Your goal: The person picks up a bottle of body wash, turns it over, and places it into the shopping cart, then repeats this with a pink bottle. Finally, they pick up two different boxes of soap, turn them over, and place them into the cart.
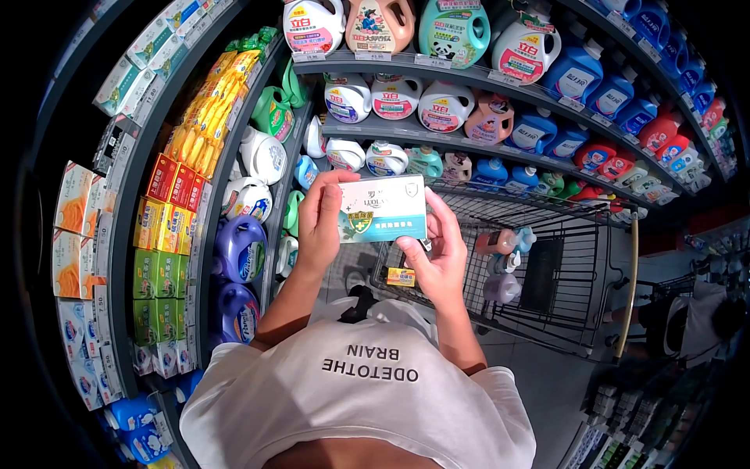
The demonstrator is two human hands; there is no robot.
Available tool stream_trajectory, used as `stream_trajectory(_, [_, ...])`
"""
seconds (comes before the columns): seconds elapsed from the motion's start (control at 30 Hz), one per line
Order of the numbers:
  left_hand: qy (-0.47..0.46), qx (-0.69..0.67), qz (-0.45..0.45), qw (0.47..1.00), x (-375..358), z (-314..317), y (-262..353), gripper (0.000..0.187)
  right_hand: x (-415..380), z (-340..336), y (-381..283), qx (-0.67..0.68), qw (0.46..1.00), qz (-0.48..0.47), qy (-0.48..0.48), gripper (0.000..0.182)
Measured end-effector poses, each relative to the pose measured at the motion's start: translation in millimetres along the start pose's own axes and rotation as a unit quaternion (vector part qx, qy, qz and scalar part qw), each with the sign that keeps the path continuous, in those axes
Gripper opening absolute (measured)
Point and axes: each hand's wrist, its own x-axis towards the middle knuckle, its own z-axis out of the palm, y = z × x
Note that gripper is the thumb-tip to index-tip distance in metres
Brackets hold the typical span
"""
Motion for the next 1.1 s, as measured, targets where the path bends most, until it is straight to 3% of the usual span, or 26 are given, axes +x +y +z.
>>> stream_trajectory(0.2, [0.004, -0.014, -0.003, 1.0, 0, 2, -1, 0.03, 1, -2, 5, -0.006, 1.0, -0.019, -0.003, 0.064])
stream_trajectory(0.3, [-0.014, 0.01, -0.003, 1.0, 0, 0, -4, 0.035, 0, 5, 0, 0.046, 0.999, 0.02, 0.021, 0.063])
stream_trajectory(0.43, [-0.044, -0.085, -0.035, 0.995, -2, 1, -1, 0.044, 2, 2, 7, 0.163, 0.982, 0.093, 0.037, 0.062])
stream_trajectory(0.5, [-0.056, -0.121, -0.043, 0.99, -2, 2, -2, 0.049, 4, 3, 7, 0.265, 0.952, 0.139, 0.061, 0.061])
stream_trajectory(0.6, [-0.094, -0.164, -0.065, 0.98, -1, 0, -4, 0.041, 4, -5, 23, 0.394, 0.9, 0.187, 0.008, 0.061])
stream_trajectory(0.77, [-0.16, -0.176, -0.056, 0.97, 0, 3, -27, 0.049, -5, -8, 41, 0.591, 0.754, 0.281, -0.058, 0.051])
stream_trajectory(0.8, [-0.188, -0.218, -0.081, 0.954, 1, 3, -29, 0.054, -7, -6, 40, 0.598, 0.743, 0.296, -0.056, 0.044])
stream_trajectory(0.93, [-0.214, -0.257, -0.095, 0.937, 0, 8, -27, 0.051, -10, 6, 32, 0.67, 0.648, 0.356, -0.066, 0.047])
stream_trajectory(1.03, [-0.179, -0.261, -0.127, 0.94, 3, 7, -32, 0.044, -14, 5, 38, 0.673, 0.645, 0.347, -0.102, 0.047])
stream_trajectory(1.1, [-0.141, -0.26, -0.134, 0.946, 3, 9, -29, 0.035, -15, 6, 38, 0.645, 0.675, 0.338, -0.119, 0.048])
